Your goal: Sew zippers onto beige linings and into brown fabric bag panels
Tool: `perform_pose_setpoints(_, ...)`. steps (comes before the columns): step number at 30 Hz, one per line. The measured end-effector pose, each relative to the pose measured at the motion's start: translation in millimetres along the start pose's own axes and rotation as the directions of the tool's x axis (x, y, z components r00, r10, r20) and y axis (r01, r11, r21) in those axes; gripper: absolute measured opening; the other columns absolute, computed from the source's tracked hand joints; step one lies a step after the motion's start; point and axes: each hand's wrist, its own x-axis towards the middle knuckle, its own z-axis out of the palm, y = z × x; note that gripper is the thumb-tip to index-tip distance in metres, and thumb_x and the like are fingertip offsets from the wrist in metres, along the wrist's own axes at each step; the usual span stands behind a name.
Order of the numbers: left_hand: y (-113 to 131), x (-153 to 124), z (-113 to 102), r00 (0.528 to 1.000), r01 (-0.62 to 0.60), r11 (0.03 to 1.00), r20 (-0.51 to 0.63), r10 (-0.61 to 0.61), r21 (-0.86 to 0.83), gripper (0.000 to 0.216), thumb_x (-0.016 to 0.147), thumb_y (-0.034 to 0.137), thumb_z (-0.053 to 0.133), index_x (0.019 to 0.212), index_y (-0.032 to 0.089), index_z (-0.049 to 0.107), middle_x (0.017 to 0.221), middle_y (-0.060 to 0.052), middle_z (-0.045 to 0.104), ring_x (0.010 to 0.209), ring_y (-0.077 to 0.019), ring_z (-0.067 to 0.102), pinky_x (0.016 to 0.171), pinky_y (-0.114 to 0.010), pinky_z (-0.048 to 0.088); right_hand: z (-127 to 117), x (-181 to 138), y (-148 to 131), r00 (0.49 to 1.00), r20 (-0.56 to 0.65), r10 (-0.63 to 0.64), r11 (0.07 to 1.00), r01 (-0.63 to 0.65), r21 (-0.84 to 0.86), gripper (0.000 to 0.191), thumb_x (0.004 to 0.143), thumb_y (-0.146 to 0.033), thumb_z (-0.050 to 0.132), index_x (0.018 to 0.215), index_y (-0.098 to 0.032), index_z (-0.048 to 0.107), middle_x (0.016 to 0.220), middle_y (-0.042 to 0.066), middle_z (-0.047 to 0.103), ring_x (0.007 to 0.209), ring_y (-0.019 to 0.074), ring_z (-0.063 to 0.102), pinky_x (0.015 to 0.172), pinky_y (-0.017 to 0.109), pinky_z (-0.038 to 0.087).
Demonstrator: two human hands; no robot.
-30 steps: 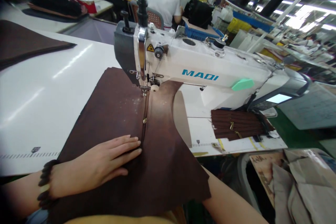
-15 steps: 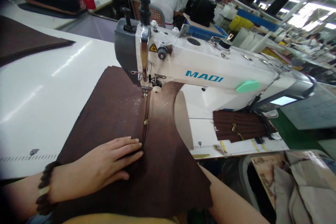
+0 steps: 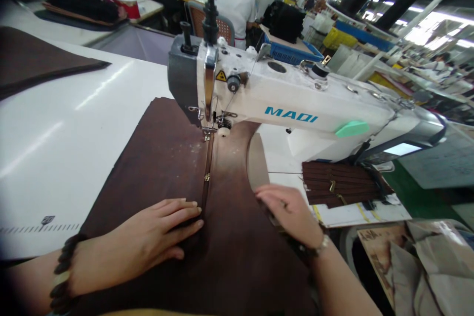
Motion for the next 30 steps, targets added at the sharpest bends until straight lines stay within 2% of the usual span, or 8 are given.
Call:
perform_pose_setpoints(2, -0.3, 0.3, -0.9, 1.000, 0.003, 1.000, -0.003, -0.003, 0.005, 0.036, 0.092, 0.042, 0.049, 0.119, 0.019, 0.058, 0.117, -0.005, 0.060, 0.107, -0.0206, 0.053, 0.095, -0.032, 0.041, -9.2, 6.2, -3.2, 0.984, -0.179, 0.021, 0.997, -0.033, -0.067, 0.028, 0.094, -0.031, 0.046, 0.081, -0.017, 0.066, 0.084, 0.002, 0.068, 0.079, 0.0121, 0.064, 0.073, 0.022, 0.053)
perform_pose_setpoints(4, -0.1, 0.9, -2.6, 1.000, -0.002, 1.000, -0.001, 0.002, 0.016, 0.036, 0.091, 0.041, 0.050, 0.119, 0.019, 0.058, 0.118, -0.004, 0.060, 0.107, -0.0204, 0.053, 0.095, -0.032, 0.041, -7.7, 15.7, -16.6, 0.976, -0.200, -0.081, 0.987, 0.051, -0.151, 0.021, 0.093, -0.025, 0.046, 0.089, -0.017, 0.066, 0.094, 0.004, 0.068, 0.089, 0.0128, 0.064, 0.081, 0.024, 0.052)
perform_pose_setpoints(7, 0.7, 1.5, -4.7, 1.000, -0.003, 0.999, 0.010, 0.002, 0.035, 0.036, 0.090, 0.040, 0.053, 0.119, 0.020, 0.059, 0.116, -0.004, 0.061, 0.106, -0.0207, 0.054, 0.094, -0.032, 0.043, 18.3, 38.0, -42.6, 0.937, 0.156, -0.312, 0.921, 0.338, -0.191, 0.029, 0.093, -0.019, 0.042, 0.116, -0.014, 0.060, 0.121, 0.008, 0.059, 0.115, 0.0161, 0.054, 0.100, 0.032, 0.046)
perform_pose_setpoints(9, 1.5, 1.5, -5.2, 1.000, 0.007, 0.999, 0.007, -0.008, 0.039, 0.035, 0.090, 0.040, 0.053, 0.118, 0.020, 0.060, 0.116, -0.004, 0.061, 0.106, -0.0210, 0.054, 0.093, -0.033, 0.043, 43.7, 57.4, -52.1, 0.905, 0.258, -0.337, 0.888, 0.397, -0.231, 0.035, 0.093, -0.016, 0.038, 0.124, -0.012, 0.055, 0.130, 0.009, 0.052, 0.123, 0.0175, 0.047, 0.107, 0.035, 0.041)
perform_pose_setpoints(12, 2.3, 1.5, -5.4, 1.000, 0.009, 0.999, 0.009, -0.009, 0.030, 0.036, 0.092, 0.041, 0.049, 0.119, 0.021, 0.059, 0.117, -0.004, 0.062, 0.107, -0.0212, 0.055, 0.093, -0.033, 0.044, 76.5, 83.2, -49.1, 0.908, 0.315, -0.277, 0.876, 0.373, -0.305, 0.038, 0.092, -0.016, 0.042, 0.128, -0.009, 0.052, 0.135, 0.010, 0.048, 0.128, 0.0197, 0.042, 0.111, 0.036, 0.036)
perform_pose_setpoints(16, 3.4, 2.7, -7.7, 1.000, 0.010, 0.999, 0.006, -0.011, 0.043, 0.035, 0.093, 0.042, 0.047, 0.118, 0.021, 0.060, 0.117, -0.004, 0.062, 0.108, -0.0210, 0.056, 0.095, -0.034, 0.044, 97.6, 93.6, -35.4, 0.937, 0.311, -0.161, 0.879, 0.279, -0.386, 0.040, 0.093, -0.020, 0.044, 0.131, -0.008, 0.049, 0.138, 0.013, 0.044, 0.129, 0.0216, 0.040, 0.110, 0.041, 0.034)
perform_pose_setpoints(22, 6.4, 2.7, -12.0, 0.999, 0.032, 0.997, -0.013, -0.032, 0.065, 0.033, 0.093, 0.042, 0.047, 0.116, 0.023, 0.061, 0.118, -0.004, 0.063, 0.111, -0.0209, 0.057, 0.098, -0.035, 0.045, 101.3, 88.7, -32.0, 0.945, 0.294, -0.145, 0.878, 0.260, -0.403, 0.040, 0.094, -0.023, 0.042, 0.131, -0.008, 0.049, 0.139, 0.011, 0.043, 0.129, 0.0200, 0.039, 0.111, 0.041, 0.032)
perform_pose_setpoints(30, 7.3, 1.5, -10.2, 0.998, 0.033, 0.997, 0.055, -0.037, 0.072, 0.037, 0.093, 0.043, 0.046, 0.121, 0.023, 0.058, 0.122, -0.006, 0.062, 0.115, -0.0210, 0.056, 0.102, -0.035, 0.043, 98.6, 93.0, -34.0, 0.941, 0.307, -0.140, 0.888, 0.257, -0.382, 0.040, 0.093, -0.022, 0.043, 0.131, -0.007, 0.050, 0.137, 0.013, 0.045, 0.129, 0.0201, 0.039, 0.111, 0.041, 0.032)
